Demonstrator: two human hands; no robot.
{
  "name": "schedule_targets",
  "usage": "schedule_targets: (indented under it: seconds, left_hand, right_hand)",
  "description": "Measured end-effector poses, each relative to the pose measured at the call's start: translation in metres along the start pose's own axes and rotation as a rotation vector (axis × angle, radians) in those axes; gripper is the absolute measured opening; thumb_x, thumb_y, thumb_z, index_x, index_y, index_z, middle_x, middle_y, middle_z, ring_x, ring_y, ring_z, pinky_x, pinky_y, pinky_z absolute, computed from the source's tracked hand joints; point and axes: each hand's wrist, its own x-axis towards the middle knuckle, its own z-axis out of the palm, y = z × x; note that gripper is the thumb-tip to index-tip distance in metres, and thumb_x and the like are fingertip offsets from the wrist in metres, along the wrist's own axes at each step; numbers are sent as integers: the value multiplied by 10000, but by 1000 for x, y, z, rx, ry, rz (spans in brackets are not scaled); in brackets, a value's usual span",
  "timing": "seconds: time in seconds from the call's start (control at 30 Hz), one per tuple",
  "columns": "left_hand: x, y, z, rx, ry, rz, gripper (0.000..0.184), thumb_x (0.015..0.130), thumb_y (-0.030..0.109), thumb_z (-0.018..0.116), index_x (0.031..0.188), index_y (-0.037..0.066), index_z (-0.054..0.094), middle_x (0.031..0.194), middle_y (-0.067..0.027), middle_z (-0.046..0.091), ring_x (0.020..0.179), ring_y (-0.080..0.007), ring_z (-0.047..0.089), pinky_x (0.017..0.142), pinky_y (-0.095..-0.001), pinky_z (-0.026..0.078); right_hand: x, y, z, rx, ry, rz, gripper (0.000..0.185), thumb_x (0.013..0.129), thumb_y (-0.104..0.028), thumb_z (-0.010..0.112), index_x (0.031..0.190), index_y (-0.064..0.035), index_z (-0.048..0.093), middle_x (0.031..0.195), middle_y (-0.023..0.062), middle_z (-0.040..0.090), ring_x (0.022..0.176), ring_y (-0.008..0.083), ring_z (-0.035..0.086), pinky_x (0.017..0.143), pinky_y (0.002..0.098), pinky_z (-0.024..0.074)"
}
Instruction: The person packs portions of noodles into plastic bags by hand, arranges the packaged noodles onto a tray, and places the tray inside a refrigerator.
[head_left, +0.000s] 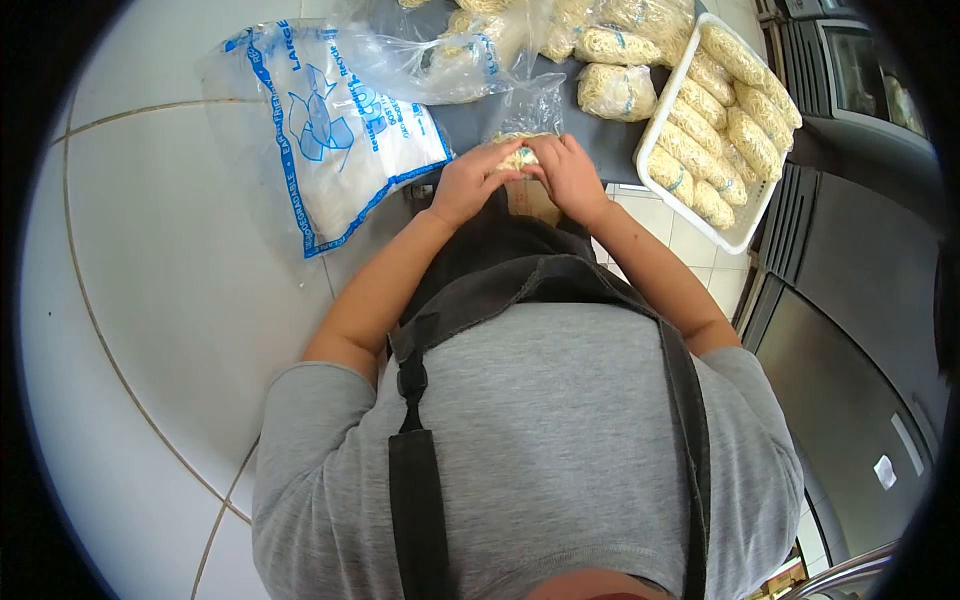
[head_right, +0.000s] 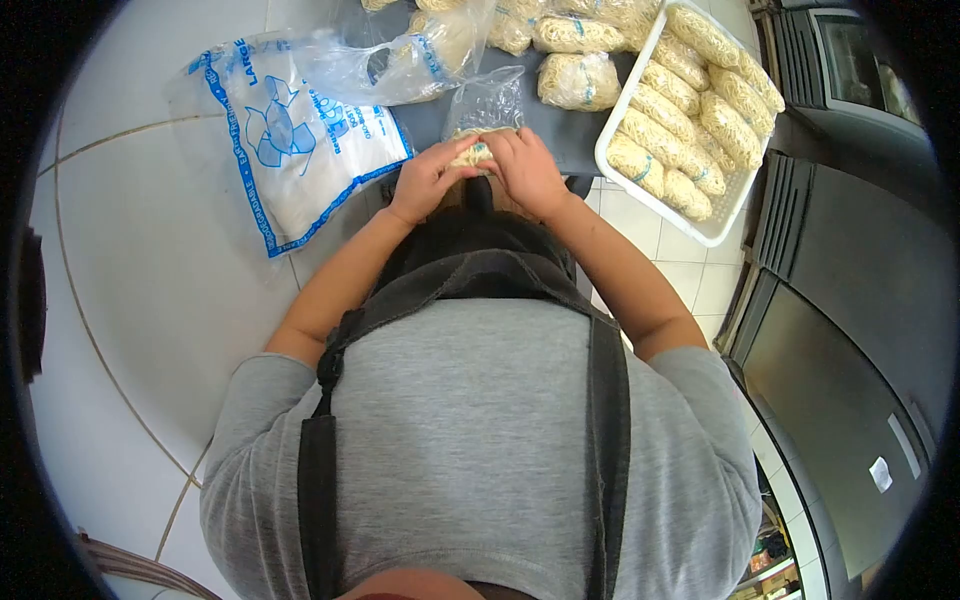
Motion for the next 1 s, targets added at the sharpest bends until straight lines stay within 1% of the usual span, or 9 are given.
schedule_targets:
  seconds: [0.07,0.17,0.3,0.37,0.47,0.57,0.7,0.8,1.0]
  left_hand:
    - [7,-2,-1,-123,43,-181,388,951,178,633,1319,55,623,1168,-142,687,1076,-298,622,913,-382,492]
    - [19,-16,12,-45,187,-143,323,945,171,614,1251,77,655,1089,-127,685,874,-327,580,803,-399,480]
    - [30,-12,11,261,214,-30,265,923,155,620,1173,78,662,1084,-108,662,904,-313,563,844,-390,469]
    - [30,19,0,475,158,129,262,897,122,615,1154,78,640,1149,-98,630,1043,-305,568,937,-409,440]
    - [17,21,14,466,192,228,363,844,119,640,1201,68,605,1225,-85,595,1138,-289,550,970,-413,435]
    - [16,24,14,645,194,314,397,849,158,586,1218,12,586,1202,-106,589,1096,-259,557,967,-383,445]
    - [27,16,17,751,174,296,403,856,143,574,1234,6,584,1229,-110,586,1073,-250,561,964,-372,445]
    - [30,8,18,743,146,271,393,862,132,563,1235,10,588,1197,-101,595,1044,-249,566,940,-368,451]
    - [38,8,11,464,56,110,509,770,69,673,1270,33,583,1211,-103,615,1111,-310,555,971,-427,423]
  right_hand:
    - [10,1,-2,38,-16,136,316,946,-288,617,1176,-72,615,1061,136,636,935,351,558,877,414,463]
    - [20,4,1,80,-43,241,276,982,-325,566,1117,-99,648,1027,136,635,946,358,572,865,427,478]
    - [32,9,6,91,-56,296,289,1007,-363,512,1097,-130,656,1010,129,630,991,360,586,862,447,490]
    - [36,16,6,63,-80,293,297,1017,-376,486,1095,-151,663,1018,124,628,1025,361,591,862,463,500]
    - [38,21,8,51,-122,296,277,1022,-360,484,1108,-171,668,1040,124,622,1024,363,593,857,473,497]
    - [38,23,19,54,3,331,245,990,-313,520,1111,-156,663,1040,108,617,1049,331,588,897,452,470]
    - [25,3,13,-123,218,304,305,931,-262,574,1205,-142,632,1118,83,621,1113,294,564,964,457,410]
    - [-12,-1,27,-268,217,-10,638,863,-222,626,1467,-120,448,1421,64,515,1318,259,462,1078,497,308]
    - [-17,8,37,-264,220,31,668,855,-239,669,1465,-117,426,1409,44,521,1292,262,477,1057,443,325]
